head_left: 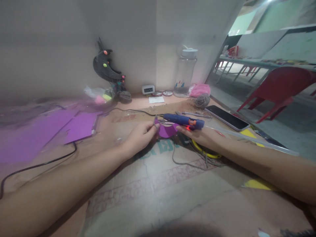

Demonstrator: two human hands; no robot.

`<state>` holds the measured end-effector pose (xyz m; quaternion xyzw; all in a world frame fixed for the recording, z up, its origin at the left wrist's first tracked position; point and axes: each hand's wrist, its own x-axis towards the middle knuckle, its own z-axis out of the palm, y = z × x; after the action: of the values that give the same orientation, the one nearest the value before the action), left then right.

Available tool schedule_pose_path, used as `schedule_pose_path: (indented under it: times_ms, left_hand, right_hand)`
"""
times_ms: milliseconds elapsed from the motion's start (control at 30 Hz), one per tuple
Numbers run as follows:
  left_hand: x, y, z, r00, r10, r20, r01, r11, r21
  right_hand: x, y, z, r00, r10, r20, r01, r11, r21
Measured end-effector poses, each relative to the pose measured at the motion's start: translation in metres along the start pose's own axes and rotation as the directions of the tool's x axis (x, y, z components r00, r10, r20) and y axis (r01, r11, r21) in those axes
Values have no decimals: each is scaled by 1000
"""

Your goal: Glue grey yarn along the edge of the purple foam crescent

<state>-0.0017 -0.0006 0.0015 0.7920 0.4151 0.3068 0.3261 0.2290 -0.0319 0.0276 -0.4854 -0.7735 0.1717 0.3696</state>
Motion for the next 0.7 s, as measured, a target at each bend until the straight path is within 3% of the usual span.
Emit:
schedule_pose_path:
  times_ms: [333, 500, 633, 700]
  left_hand:
    - [0, 4, -1, 1000, 6, 20, -6, 1000, -5]
    - [-1, 5, -1, 999, 6, 51, -3, 999, -54]
    - [-1, 6, -1, 998, 12, 62, -9, 999, -44]
    - [-2, 6, 0, 998, 7, 62, -5, 999, -41]
  right_hand:
    - [-1, -5, -9, 998, 64, -4, -64, 998, 1]
    - [9, 1, -23, 988, 94, -121, -80, 990, 118]
    - [19, 12, -35, 932, 241, -269, -201, 965, 170]
    - [26, 18, -38, 912, 291, -288, -255, 954, 157]
